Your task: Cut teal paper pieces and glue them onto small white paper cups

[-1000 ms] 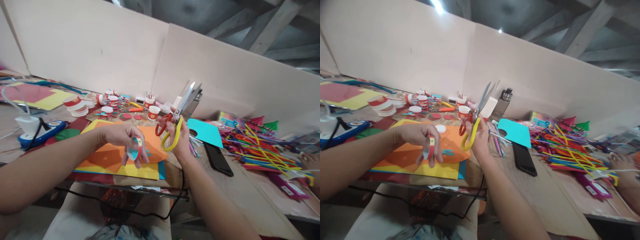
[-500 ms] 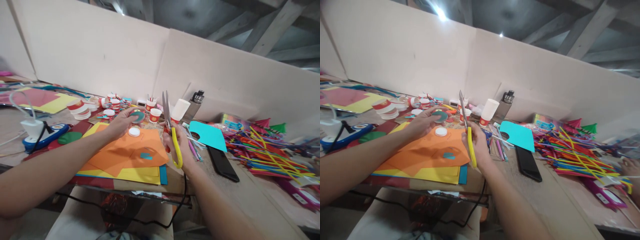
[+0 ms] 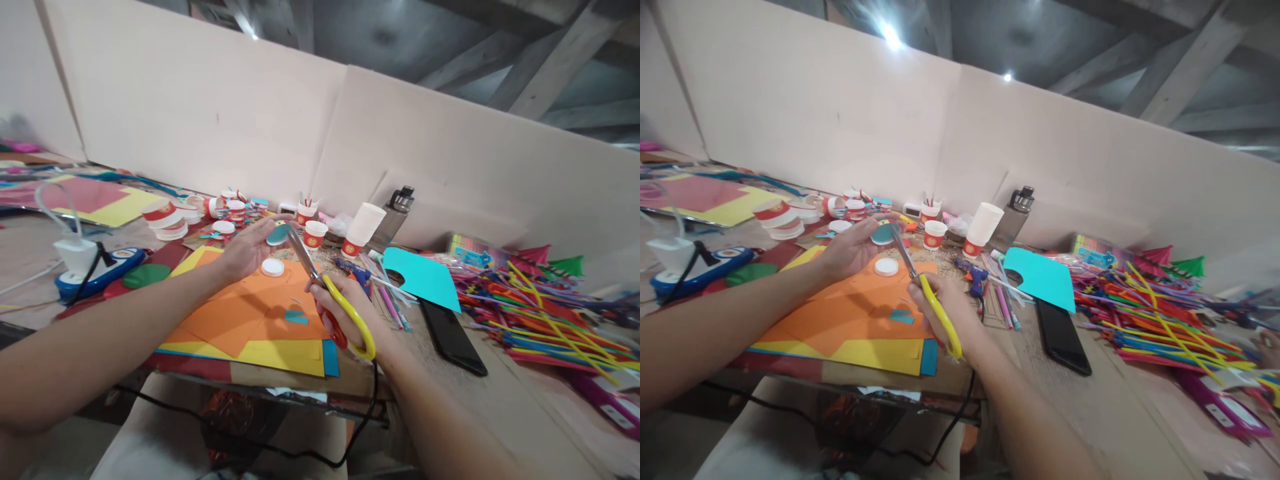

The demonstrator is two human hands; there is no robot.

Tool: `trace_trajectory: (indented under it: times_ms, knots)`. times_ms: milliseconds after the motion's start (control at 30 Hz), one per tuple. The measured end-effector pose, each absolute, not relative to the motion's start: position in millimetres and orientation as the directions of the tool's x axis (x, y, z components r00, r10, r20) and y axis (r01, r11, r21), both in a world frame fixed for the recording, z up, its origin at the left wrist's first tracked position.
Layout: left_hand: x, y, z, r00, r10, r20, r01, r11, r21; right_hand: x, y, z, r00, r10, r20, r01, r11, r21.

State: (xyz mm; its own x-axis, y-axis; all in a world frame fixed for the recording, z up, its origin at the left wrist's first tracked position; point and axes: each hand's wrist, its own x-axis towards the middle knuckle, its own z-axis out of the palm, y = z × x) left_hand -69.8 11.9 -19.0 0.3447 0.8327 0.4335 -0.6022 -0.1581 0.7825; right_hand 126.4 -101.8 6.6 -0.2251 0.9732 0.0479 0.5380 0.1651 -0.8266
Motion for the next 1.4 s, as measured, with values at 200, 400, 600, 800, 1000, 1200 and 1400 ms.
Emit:
trace_trajectory:
  times_ms: [200,400,600,800,1000,1200,1400]
  knots:
    - [-67.8,9.2,-21.5,0.367,0.796,0.481,-0.599,-0.193,0.777,129.6,-102.0,3.6,-0.269,0.963,-0.013,0.562,0.146,-0.814]
    - [-68.7,10.6,-25.6,0.404,0.758,0.512,-0.587,-0.215,0.780,133.2,-99.0,-0.2,-0.279,0.960,0.013,0.525,0.164,-0.835]
    - [-68.2,9.1,-26.3,0.415,0.734,0.538,-0.555,-0.264,0.789,132.3,-99.3,0.8,-0.292,0.956,-0.001,0.525,0.160,-0.836]
    - [-68.4,7.8,-25.0,0.419,0.727,0.544,-0.537,-0.284,0.794,129.8,-101.3,3.7,-0.281,0.959,-0.039,0.506,0.113,-0.855]
    - [-68.2,7.7,-25.2,0.407,0.725,0.555,-0.526,-0.311,0.791,129.9,-100.7,2.8,-0.285,0.957,-0.045,0.507,0.111,-0.855]
    - [-68.2,6.3,-23.5,0.407,0.726,0.554,-0.517,-0.317,0.795,131.0,-98.6,0.5,-0.298,0.953,-0.047,0.501,0.115,-0.858]
    - [-68.1,7.9,-24.1,0.380,0.739,0.555,-0.550,-0.302,0.779,126.2,-102.9,5.1,-0.326,0.945,-0.012,0.408,0.129,-0.904]
